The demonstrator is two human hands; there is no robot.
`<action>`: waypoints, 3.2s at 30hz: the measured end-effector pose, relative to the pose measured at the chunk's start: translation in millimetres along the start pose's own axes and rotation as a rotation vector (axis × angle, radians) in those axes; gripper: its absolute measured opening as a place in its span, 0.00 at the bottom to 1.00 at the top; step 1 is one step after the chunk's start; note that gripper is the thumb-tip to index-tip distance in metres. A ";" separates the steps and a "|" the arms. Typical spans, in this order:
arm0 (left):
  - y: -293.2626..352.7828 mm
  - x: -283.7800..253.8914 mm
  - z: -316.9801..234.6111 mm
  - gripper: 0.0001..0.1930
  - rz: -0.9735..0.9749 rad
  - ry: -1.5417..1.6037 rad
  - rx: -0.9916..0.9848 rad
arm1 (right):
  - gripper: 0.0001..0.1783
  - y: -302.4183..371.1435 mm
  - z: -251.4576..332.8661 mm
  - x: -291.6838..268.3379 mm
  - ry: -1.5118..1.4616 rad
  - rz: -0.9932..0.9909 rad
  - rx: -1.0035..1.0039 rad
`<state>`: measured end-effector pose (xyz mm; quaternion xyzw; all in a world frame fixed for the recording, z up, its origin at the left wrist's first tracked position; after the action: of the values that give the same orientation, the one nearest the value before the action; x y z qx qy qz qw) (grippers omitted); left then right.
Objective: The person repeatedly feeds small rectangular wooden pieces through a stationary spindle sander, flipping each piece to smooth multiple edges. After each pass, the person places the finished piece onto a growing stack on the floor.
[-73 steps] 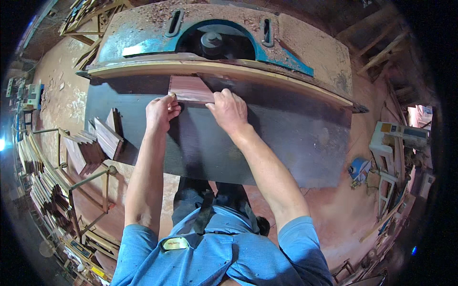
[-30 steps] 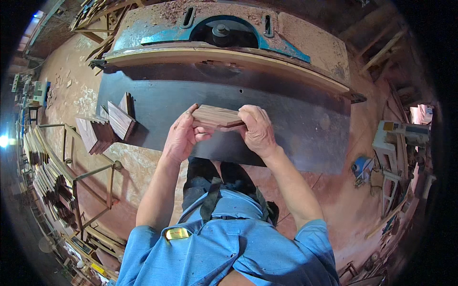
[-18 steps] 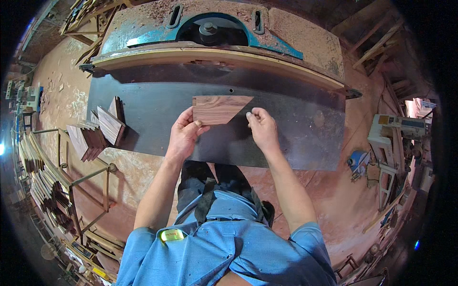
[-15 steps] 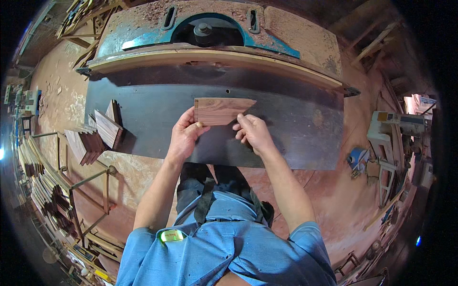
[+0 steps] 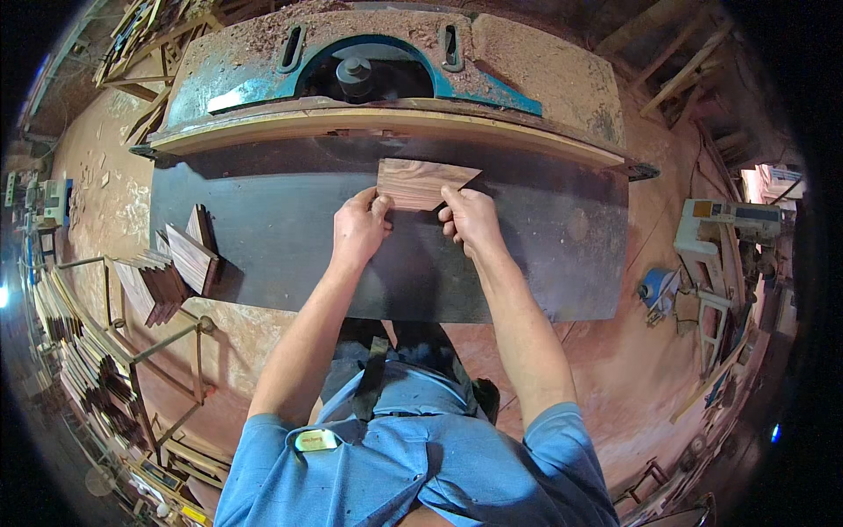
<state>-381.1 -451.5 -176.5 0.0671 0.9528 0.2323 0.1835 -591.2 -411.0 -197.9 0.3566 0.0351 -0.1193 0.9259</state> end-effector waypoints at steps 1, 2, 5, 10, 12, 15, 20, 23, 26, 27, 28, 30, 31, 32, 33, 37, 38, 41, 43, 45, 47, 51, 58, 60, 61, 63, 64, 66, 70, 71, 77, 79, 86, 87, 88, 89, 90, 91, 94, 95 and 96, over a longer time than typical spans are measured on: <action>-5.7 -0.2 -1.6 0.17 -0.013 -0.064 0.030 | 0.20 -3.4 -0.3 0.0 0.029 0.003 0.005; -11.0 -0.3 -1.9 0.17 -0.026 -0.129 0.060 | 0.20 -6.2 0.0 0.2 0.059 0.007 0.008; -16.0 -7.1 -2.3 0.17 -0.137 -0.318 0.117 | 0.20 -9.9 -0.6 -0.4 0.047 0.009 0.022; -13.5 -3.0 5.6 0.18 -0.112 -0.067 -0.133 | 0.20 -15.8 5.2 -3.5 0.057 -0.022 0.051; -15.0 3.6 5.4 0.18 -0.104 0.040 -0.166 | 0.20 -23.0 4.7 -6.5 0.028 -0.028 0.032; -20.3 21.6 10.2 0.13 -0.086 0.302 -0.242 | 0.20 -29.1 8.3 -12.2 0.026 -0.034 0.035; -30.0 37.7 11.6 0.11 -0.100 0.601 -0.292 | 0.20 -39.8 12.6 -18.7 0.019 -0.042 0.018; -36.1 40.6 11.2 0.10 -0.110 0.658 -0.281 | 0.20 -45.1 15.7 -15.6 0.082 -0.003 -0.009; -37.6 40.8 13.8 0.10 -0.113 0.669 -0.283 | 0.20 -45.9 20.6 -14.5 0.136 -0.019 -0.025; -37.0 40.6 13.3 0.10 -0.120 0.672 -0.285 | 0.20 -48.0 21.5 -14.4 0.143 -0.025 -0.046; -35.9 40.7 12.9 0.10 -0.128 0.676 -0.287 | 0.20 -49.1 22.6 -14.4 0.152 -0.035 -0.042; -35.2 40.2 15.3 0.10 -0.132 0.681 -0.293 | 0.20 -50.0 21.3 -12.4 0.167 -0.053 -0.027; -37.0 39.2 17.0 0.10 -0.129 0.684 -0.294 | 0.20 -48.9 23.5 -10.6 0.180 -0.056 -0.037; -37.7 37.6 17.2 0.10 -0.128 0.686 -0.295 | 0.20 -47.1 26.5 -8.2 0.192 -0.057 -0.046; -37.3 34.8 17.5 0.10 -0.140 0.673 -0.303 | 0.21 -46.4 28.0 -6.8 0.204 -0.058 -0.055; -37.0 33.0 17.5 0.09 -0.127 0.686 -0.300 | 0.21 -49.3 25.1 -5.2 0.205 -0.064 -0.063; -36.4 31.5 17.0 0.09 -0.129 0.689 -0.305 | 0.22 -49.8 24.2 -3.5 0.195 -0.066 -0.063; -36.4 27.0 16.2 0.09 -0.142 0.681 -0.307 | 0.22 -51.7 24.2 0.3 0.191 -0.064 -0.082; -36.8 23.4 17.3 0.08 -0.151 0.682 -0.304 | 0.22 -52.6 24.7 3.6 0.198 -0.060 -0.084; -37.4 18.5 19.3 0.08 -0.161 0.695 -0.302 | 0.22 -52.6 24.7 8.7 0.206 -0.055 -0.066; -38.8 17.3 19.7 0.08 -0.150 0.698 -0.307 | 0.22 -50.6 27.2 10.4 0.198 -0.065 -0.071; -41.3 13.9 24.3 0.08 -0.156 0.699 -0.309 | 0.21 -52.1 25.8 16.4 0.179 -0.062 -0.076; -41.0 6.3 23.6 0.08 -0.190 0.745 -0.306 | 0.21 -53.0 26.7 22.2 0.211 -0.079 -0.096; -40.1 5.4 21.9 0.08 -0.186 0.727 -0.303 | 0.20 -48.8 30.6 25.2 0.180 -0.077 -0.075; -41.0 5.0 24.6 0.08 -0.180 0.717 -0.305 | 0.22 -46.5 32.6 26.1 0.197 -0.076 -0.074; -42.1 3.5 26.1 0.08 -0.172 0.711 -0.308 | 0.23 -46.2 32.3 27.4 0.209 -0.080 -0.075; -42.3 2.5 26.5 0.08 -0.173 0.716 -0.309 | 0.24 -48.8 30.2 28.4 0.206 -0.084 -0.077; -42.8 1.0 27.2 0.08 -0.175 0.716 -0.310 | 0.24 -51.4 28.4 29.7 0.212 -0.088 -0.086; -44.2 0.3 29.4 0.08 -0.181 0.714 -0.301 | 0.25 -55.4 26.5 30.7 0.260 -0.084 -0.119; -43.8 -0.8 28.8 0.08 -0.184 0.716 -0.299 | 0.25 -54.6 28.3 32.2 0.275 -0.080 -0.126; -43.8 -6.8 30.1 0.08 -0.188 0.725 -0.302 | 0.25 -47.9 35.1 38.4 0.296 -0.073 -0.082; -43.5 -9.1 29.4 0.07 -0.207 0.749 -0.288 | 0.23 -47.2 35.3 40.3 0.252 -0.074 -0.098; -44.9 -16.3 31.5 0.07 -0.231 0.732 -0.289 | 0.23 -43.7 41.0 46.9 0.254 -0.067 -0.105; -44.8 -17.3 31.1 0.07 -0.233 0.733 -0.285 | 0.23 -44.4 40.4 47.4 0.241 -0.068 -0.113; -44.6 -18.4 30.6 0.07 -0.235 0.733 -0.282 | 0.23 -44.6 40.6 48.0 0.229 -0.069 -0.121; -44.4 -20.0 30.9 0.07 -0.239 0.734 -0.279 | 0.25 -43.1 41.5 49.5 0.283 -0.063 -0.099; -44.9 -21.0 32.2 0.07 -0.233 0.733 -0.278 | 0.25 -44.1 41.4 51.6 0.293 -0.058 -0.105; -45.8 -21.9 34.6 0.07 -0.227 0.731 -0.277 | 0.25 -46.1 40.3 53.9 0.304 -0.053 -0.111; -47.8 -26.9 36.9 0.08 -0.219 0.720 -0.280 | 0.24 -48.0 40.0 59.2 0.304 -0.044 -0.130; -48.0 -27.5 37.5 0.08 -0.218 0.717 -0.283 | 0.25 -47.5 40.1 60.4 0.295 -0.050 -0.121; -48.0 -28.7 37.8 0.08 -0.223 0.714 -0.284 | 0.25 -47.1 39.8 60.9 0.286 -0.055 -0.112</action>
<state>-342.2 -484.2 -221.0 -0.1475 0.9167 0.3489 -0.1276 -544.6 -483.4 -208.2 0.3165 0.1832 -0.0906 0.9263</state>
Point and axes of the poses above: each hand's wrist, its own y-axis away from the middle knuckle, its own x-axis out of the palm, z = x × y, the point moved 9 cm from there along -y, towards the middle knuckle, and after that the axes turned 3 degrees about y, right-handed, at the moved point
